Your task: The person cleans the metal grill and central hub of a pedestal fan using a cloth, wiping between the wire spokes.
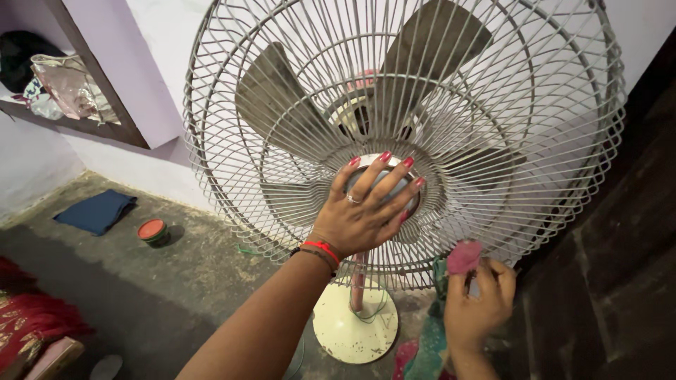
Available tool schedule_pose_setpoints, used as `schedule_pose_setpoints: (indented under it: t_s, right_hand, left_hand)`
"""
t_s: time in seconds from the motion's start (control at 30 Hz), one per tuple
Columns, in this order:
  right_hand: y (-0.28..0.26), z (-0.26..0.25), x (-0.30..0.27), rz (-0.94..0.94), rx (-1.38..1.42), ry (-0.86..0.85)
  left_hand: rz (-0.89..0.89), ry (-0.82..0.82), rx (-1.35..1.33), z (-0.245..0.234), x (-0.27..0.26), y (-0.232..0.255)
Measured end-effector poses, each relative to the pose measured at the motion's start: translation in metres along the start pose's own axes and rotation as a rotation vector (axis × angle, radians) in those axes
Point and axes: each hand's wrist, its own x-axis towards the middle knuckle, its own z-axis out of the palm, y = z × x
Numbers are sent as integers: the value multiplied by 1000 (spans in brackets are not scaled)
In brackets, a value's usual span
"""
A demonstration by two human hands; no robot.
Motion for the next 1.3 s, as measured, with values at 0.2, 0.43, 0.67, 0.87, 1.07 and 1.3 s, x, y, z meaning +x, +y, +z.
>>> schedule_pose_setpoints:
  t_s: [0.2, 0.43, 0.67, 0.87, 1.07, 1.3]
  right_hand:
    - [-7, 1, 4, 10, 13, -44]
    - [-17, 3, 10, -48, 63, -33]
    - [-51, 14, 12, -34, 130, -137]
    - [-42, 19, 12, -69, 188, -158]
    - [-16, 17, 14, -152, 126, -252]
    - [-26, 19, 13, -265, 151, -306]
  left_hand:
    - [-2, -5, -2, -2, -1, 1]
    - [3, -20, -22, -1, -1, 0]
    - [6, -29, -17, 3, -3, -1]
    - [-5, -33, -5, 2, -4, 0]
    - [-5, -24, -10, 1, -2, 0]
    - [-8, -17, -18, 3, -2, 0]
